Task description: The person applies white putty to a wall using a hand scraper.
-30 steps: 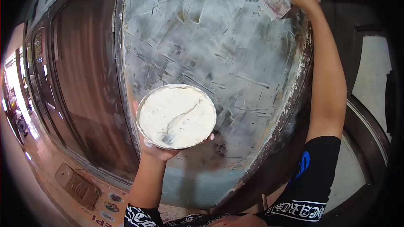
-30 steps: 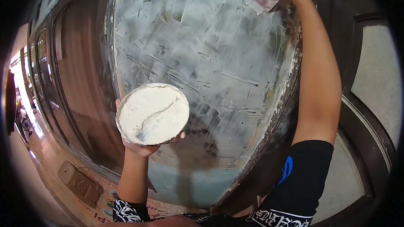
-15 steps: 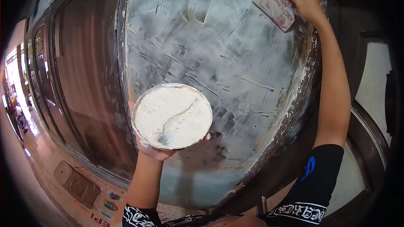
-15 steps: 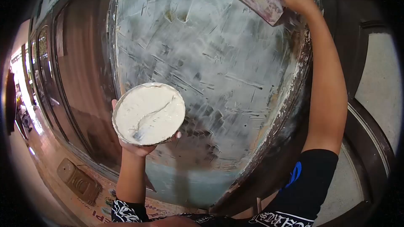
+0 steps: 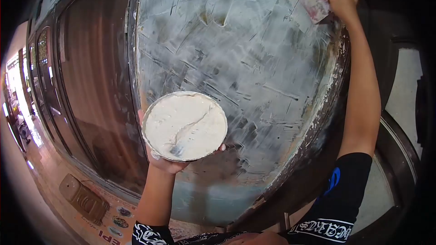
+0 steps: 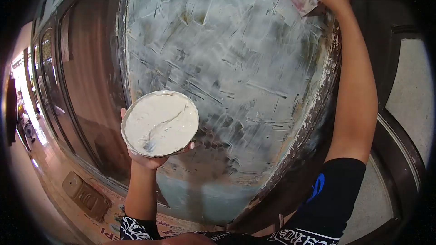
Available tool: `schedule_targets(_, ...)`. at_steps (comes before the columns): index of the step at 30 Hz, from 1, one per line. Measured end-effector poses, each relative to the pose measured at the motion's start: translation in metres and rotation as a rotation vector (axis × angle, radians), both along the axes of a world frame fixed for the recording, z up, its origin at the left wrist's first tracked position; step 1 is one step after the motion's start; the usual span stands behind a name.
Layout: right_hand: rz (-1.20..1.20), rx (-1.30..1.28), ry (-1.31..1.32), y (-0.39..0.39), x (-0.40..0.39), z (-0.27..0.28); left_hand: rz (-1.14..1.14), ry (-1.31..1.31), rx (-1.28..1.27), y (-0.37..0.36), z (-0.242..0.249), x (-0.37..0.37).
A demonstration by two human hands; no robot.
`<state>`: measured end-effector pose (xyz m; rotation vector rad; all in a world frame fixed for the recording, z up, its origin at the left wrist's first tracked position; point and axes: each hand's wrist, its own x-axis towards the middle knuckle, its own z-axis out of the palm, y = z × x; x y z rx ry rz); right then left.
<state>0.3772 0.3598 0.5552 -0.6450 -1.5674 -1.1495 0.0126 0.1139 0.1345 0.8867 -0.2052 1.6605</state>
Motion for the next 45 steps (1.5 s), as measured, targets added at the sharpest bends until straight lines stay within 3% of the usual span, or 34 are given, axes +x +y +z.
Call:
schedule_targets(2, 0.047, -0.062, 0.246, 0.005, 0.019, 0.014, -0.092, -0.02, 0.044, -0.006, 0.004, 0.0)
schedule_targets(3, 0.168, -0.259, 0.294, -0.011, 0.011, 0.005, 0.003, 0.003, -0.018, -0.011, 0.009, 0.004)
schedule_targets(4, 0.168, -0.257, 0.294, -0.019, 0.002, -0.005, 0.098, 0.024, -0.081, -0.013, 0.011, 0.006)
schedule_targets(5, 0.281, -0.254, 0.149, -0.021, -0.008, -0.013, -0.006, 0.113, 0.075, -0.008, 0.007, -0.002)
schedule_targets(6, 0.392, -0.254, 0.003, -0.02, -0.017, -0.02, -0.007, 0.112, 0.077, -0.009, 0.009, -0.001)
schedule_targets(8, 0.3, -0.149, -0.059, -0.019, -0.034, -0.025, 0.094, 0.068, -0.066, -0.012, 0.015, 0.004)
schedule_targets(10, -0.239, 0.01, 0.127, -0.04, -0.051, -0.028, 0.098, 0.062, -0.044, -0.009, 0.013, 0.003)
schedule_targets(14, -0.098, -0.031, 0.213, -0.005, 0.019, 0.036, 0.044, -0.024, -0.019, -0.012, 0.009, -0.001)
schedule_targets(16, -0.038, -0.108, 0.209, -0.024, 0.017, 0.017, -0.049, 0.085, 0.12, -0.017, 0.011, -0.004)
schedule_targets(18, 0.244, -0.312, 0.008, -0.056, -0.016, -0.018, 0.004, 0.033, 0.073, -0.019, 0.012, -0.003)
schedule_targets(19, 0.212, -0.258, -0.054, -0.06, -0.028, -0.031, 0.02, 0.041, 0.056, -0.02, 0.012, -0.005)
schedule_targets(20, 0.031, -0.159, -0.05, -0.051, -0.041, -0.034, 0.035, 0.048, 0.039, -0.02, 0.013, -0.005)
schedule_targets(22, -0.149, -0.168, 0.134, -0.067, -0.055, -0.047, -0.011, -0.018, 0.053, -0.02, 0.012, 0.0)
schedule_targets(24, -0.114, -0.116, 0.289, -0.065, -0.042, -0.031, -0.099, -0.142, 0.087, -0.021, 0.014, 0.003)
schedule_targets(26, -0.073, -0.059, 0.443, -0.053, -0.02, -0.011, -0.043, -0.078, 0.083, -0.021, 0.01, 0.001)
schedule_targets(28, 0.11, -0.264, 0.171, -0.04, 0.003, 0.002, 0.08, -0.106, -0.025, -0.02, 0.003, -0.005)
schedule_targets(29, 0.234, -0.328, 0.139, -0.054, -0.014, -0.018, 0.078, -0.107, -0.022, -0.02, 0.005, -0.005)
schedule_targets(31, 0.098, -0.198, 0.023, -0.035, -0.031, -0.029, -0.141, -0.101, 0.109, -0.021, 0.011, -0.004)
schedule_targets(33, 0.029, -0.157, 0.01, -0.036, -0.046, -0.033, -0.134, -0.091, 0.103, -0.019, 0.011, -0.003)
schedule_targets(35, -0.086, -0.185, 0.364, -0.051, -0.053, -0.034, -0.109, -0.071, 0.082, -0.02, 0.013, -0.001)
schedule_targets(38, 0.058, -0.197, 0.495, -0.02, -0.017, -0.008, -0.017, -0.077, 0.029, -0.028, 0.012, -0.001)
schedule_targets(40, 0.13, -0.271, 0.421, -0.018, -0.009, -0.004, -0.01, -0.061, 0.051, -0.028, 0.012, -0.005)
schedule_targets(42, 0.32, -0.4, 0.114, -0.037, -0.023, -0.02, -0.031, -0.028, 0.125, -0.025, 0.012, -0.008)
schedule_targets(44, 0.269, -0.375, 0.063, -0.031, -0.047, -0.027, -0.031, -0.038, 0.1, -0.023, 0.012, -0.007)
schedule_targets(45, 0.142, -0.232, 0.139, -0.036, -0.064, -0.037, -0.035, -0.031, 0.131, -0.022, 0.013, -0.005)
